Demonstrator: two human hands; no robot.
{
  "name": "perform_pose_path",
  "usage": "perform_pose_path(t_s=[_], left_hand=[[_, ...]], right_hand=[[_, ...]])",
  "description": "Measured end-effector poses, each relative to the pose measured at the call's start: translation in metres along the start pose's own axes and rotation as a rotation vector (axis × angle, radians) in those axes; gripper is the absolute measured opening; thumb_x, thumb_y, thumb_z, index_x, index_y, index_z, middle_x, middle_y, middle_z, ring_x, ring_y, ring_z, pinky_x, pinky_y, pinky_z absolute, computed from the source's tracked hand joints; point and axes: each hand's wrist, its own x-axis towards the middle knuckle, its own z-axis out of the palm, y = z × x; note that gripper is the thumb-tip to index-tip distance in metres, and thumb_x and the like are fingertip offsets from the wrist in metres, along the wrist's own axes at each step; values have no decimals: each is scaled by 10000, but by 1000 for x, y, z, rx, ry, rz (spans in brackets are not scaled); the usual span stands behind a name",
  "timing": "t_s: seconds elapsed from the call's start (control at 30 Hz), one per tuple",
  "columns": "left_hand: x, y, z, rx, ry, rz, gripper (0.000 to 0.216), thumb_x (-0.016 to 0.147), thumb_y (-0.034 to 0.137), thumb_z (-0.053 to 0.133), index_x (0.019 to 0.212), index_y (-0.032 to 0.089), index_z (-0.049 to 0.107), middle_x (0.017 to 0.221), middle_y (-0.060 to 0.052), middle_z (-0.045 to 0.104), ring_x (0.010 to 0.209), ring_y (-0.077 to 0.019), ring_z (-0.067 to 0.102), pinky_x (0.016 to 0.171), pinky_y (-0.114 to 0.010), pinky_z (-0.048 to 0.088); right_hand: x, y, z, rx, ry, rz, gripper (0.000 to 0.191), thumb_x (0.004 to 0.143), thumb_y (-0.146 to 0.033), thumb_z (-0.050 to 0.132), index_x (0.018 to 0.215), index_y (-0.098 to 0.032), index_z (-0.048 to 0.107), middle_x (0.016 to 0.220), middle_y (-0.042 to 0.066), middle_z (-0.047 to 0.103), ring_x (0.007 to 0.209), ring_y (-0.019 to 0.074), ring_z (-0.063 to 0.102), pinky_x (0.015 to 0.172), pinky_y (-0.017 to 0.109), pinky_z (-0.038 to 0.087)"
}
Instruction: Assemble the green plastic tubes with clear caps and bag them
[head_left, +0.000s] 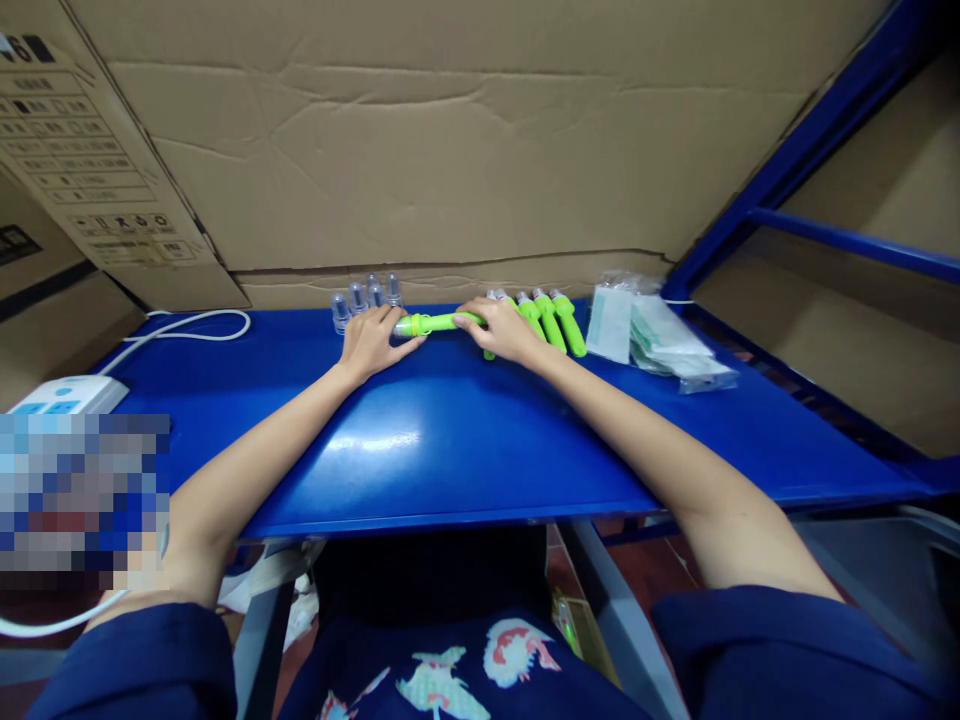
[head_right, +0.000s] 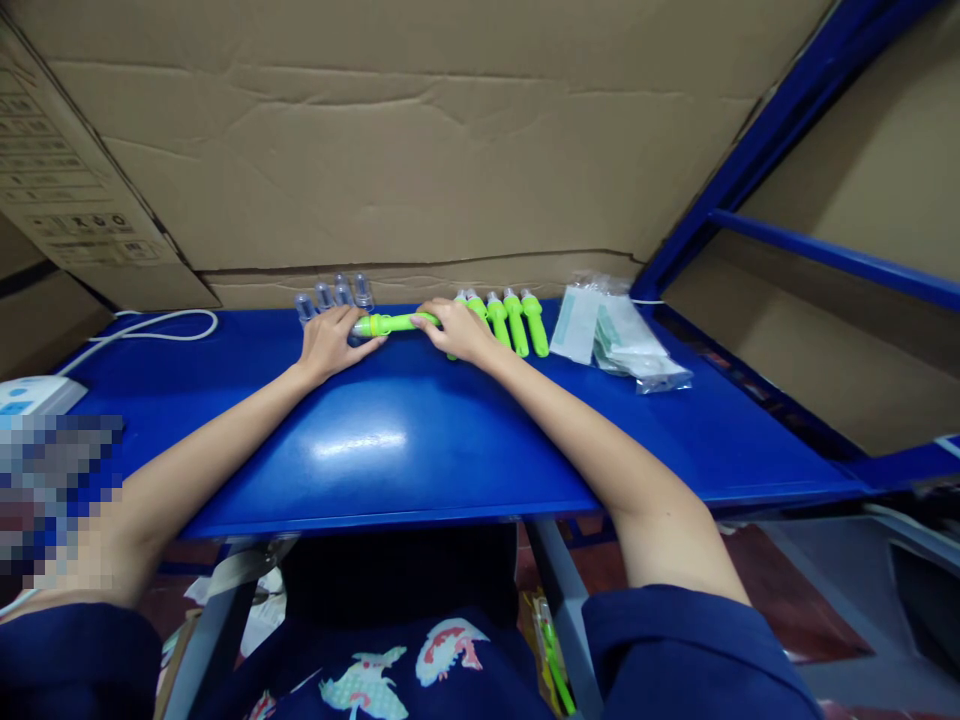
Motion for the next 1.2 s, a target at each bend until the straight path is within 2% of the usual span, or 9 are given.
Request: perform_pose_path(t_s=[0.13, 0.23, 0.43, 0.53, 0.67, 0.77, 0.9, 1.03, 1.2], left_hand=[[-1, 4, -1, -8, -43, -52, 523, 925, 633, 534, 1145, 176, 663, 1084, -143, 727, 1040, -315, 682, 869, -376, 483], [-2, 5, -3, -21, -93, -108, 543, 925, 650, 528, 1175, 183, 643, 1101, -153, 724, 1054, -328, 680, 895, -391, 474], [-3, 6, -3, -9, -143, -172, 533, 951, 654, 465, 1170, 203, 647, 992, -123, 740, 991, -319, 701, 891, -403, 480], [-4, 4, -3, 11, -111, -168, 512, 962, 634, 434, 1080, 201, 681, 896, -101, 741, 915, -295, 712, 840, -372, 491], [-4, -1, -3, 16, -76, -76, 550, 852, 690, 570, 1067, 198, 690, 917, -129, 743, 912, -320, 708, 823, -382, 496], [-4, -4, -2, -15, -62, -23, 571, 788, 710, 643, 1052, 205, 689, 919, -135, 739, 934, -326, 702, 838, -389, 495], [-3, -5, -3, -30, -88, -25, 535, 807, 704, 629, 1008, 213, 699, 877, -128, 737, 896, -315, 706, 811, -382, 492], [-2, -8, 0, -36, -110, -20, 570, 797, 751, 614, 953, 211, 711, 837, -124, 736, 850, -310, 706, 776, -376, 488], [-1, -12, 7, -7, -93, -86, 571, 808, 744, 622, 1003, 218, 731, 723, -80, 709, 774, -283, 700, 749, -350, 479]], right_hand=[[2, 6, 1, 79, 49, -95, 431, 921, -494, 601, 1165, -140, 628, 1135, 158, 685, 1035, 289, 640, 916, 413, 486], [3, 10, 0, 130, 81, -117, 452, 842, -520, 699, 1098, -164, 590, 1065, 139, 664, 915, 262, 618, 826, 394, 499], [3, 4, -5, 132, 64, -76, 337, 908, -528, 618, 914, -192, 597, 902, 85, 675, 754, 202, 565, 729, 331, 450], [0, -2, -6, 72, 26, -49, 341, 945, -492, 547, 939, -166, 646, 898, 102, 709, 761, 211, 592, 733, 319, 430], [-3, -5, -6, -33, -59, 4, 380, 962, -457, 487, 1033, -142, 687, 928, 119, 735, 781, 225, 624, 724, 304, 407], [-4, -6, -7, -74, -110, 41, 424, 975, -467, 442, 1032, -138, 702, 822, 95, 723, 699, 210, 605, 681, 289, 382], [-5, -13, -8, -122, -162, 73, 454, 988, -466, 394, 1007, -142, 712, 724, 72, 692, 643, 203, 580, 632, 285, 337], [-6, -19, -8, -174, -145, 73, 477, 1011, -467, 351, 1024, -145, 703, 816, 102, 720, 743, 232, 627, 670, 305, 360], [-7, -17, -11, -189, -8, -147, 516, 1040, -480, 304, 1218, -116, 623, 1161, 178, 690, 1017, 268, 644, 843, 346, 441]])
